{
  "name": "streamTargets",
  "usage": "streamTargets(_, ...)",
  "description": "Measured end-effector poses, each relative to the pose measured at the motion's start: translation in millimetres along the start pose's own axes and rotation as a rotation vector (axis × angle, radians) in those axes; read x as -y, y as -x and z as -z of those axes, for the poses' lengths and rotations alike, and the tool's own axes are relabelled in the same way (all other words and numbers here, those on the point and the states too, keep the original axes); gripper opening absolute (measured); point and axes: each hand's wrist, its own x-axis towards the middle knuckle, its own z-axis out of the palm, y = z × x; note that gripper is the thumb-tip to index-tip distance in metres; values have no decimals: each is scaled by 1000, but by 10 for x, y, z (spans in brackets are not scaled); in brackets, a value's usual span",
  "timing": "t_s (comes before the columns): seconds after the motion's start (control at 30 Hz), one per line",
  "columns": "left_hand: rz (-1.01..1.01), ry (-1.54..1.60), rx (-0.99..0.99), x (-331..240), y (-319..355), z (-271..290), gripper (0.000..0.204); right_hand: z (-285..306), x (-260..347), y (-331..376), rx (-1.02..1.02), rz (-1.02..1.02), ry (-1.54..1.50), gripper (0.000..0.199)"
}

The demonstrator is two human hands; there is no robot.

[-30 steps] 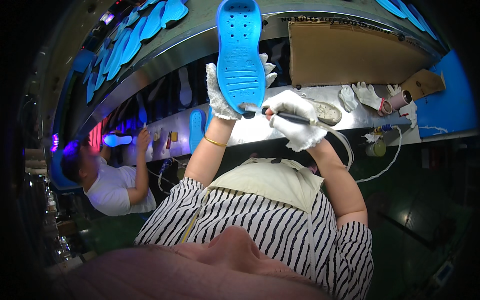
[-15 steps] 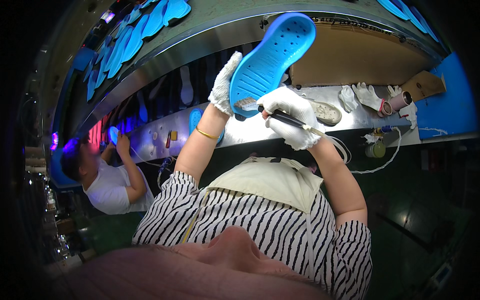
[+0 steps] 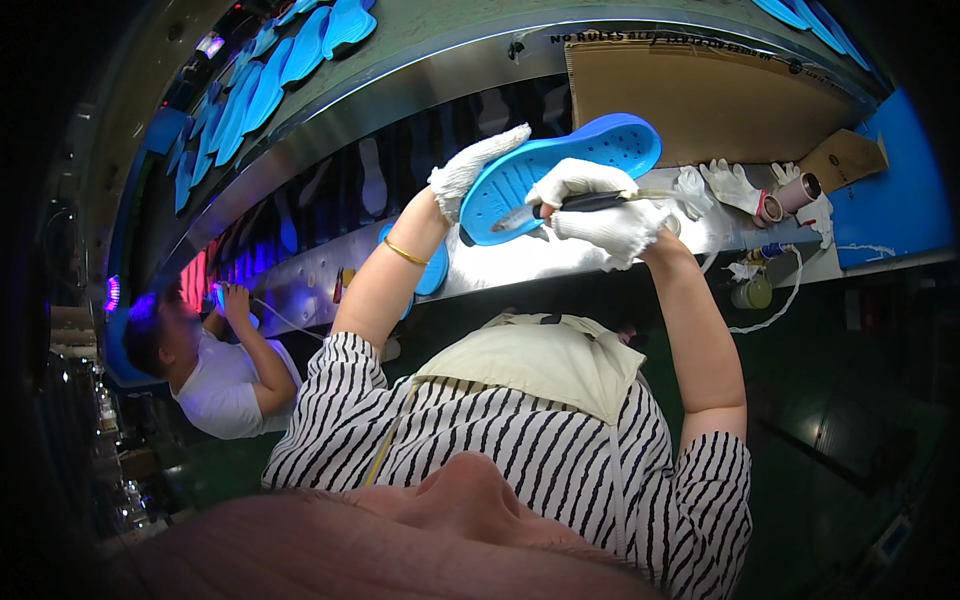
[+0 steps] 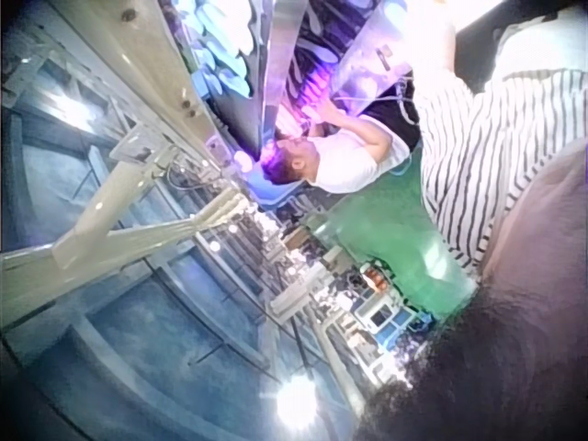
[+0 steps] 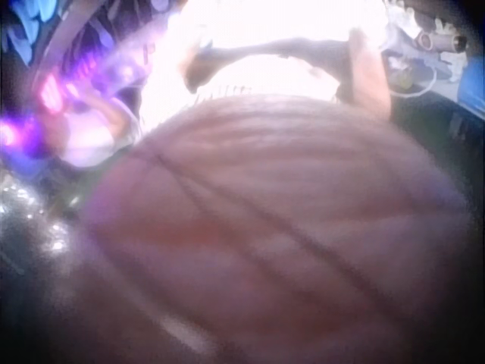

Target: The person applies liquid to blue shoe soles using a brush and a rag, then places the soles on a moving conveyor belt.

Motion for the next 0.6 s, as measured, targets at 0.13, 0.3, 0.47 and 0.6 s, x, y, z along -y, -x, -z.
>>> streamTargets(0.13,7,-188,-3,7,-12,35,54,78,-4,16,89,-132,306,15)
streamTargets(0.3,44,-65,8,31,49,23,58,344,-2,188,6,-53,258,13)
streamTargets(0.47,-174,357,244,238,-48,38,67,-55,-32,244,-284,217,189,13)
streamTargets(0.6,-325,424,335,417,-153,70,77,-373,-94,266,-211,306,383,15)
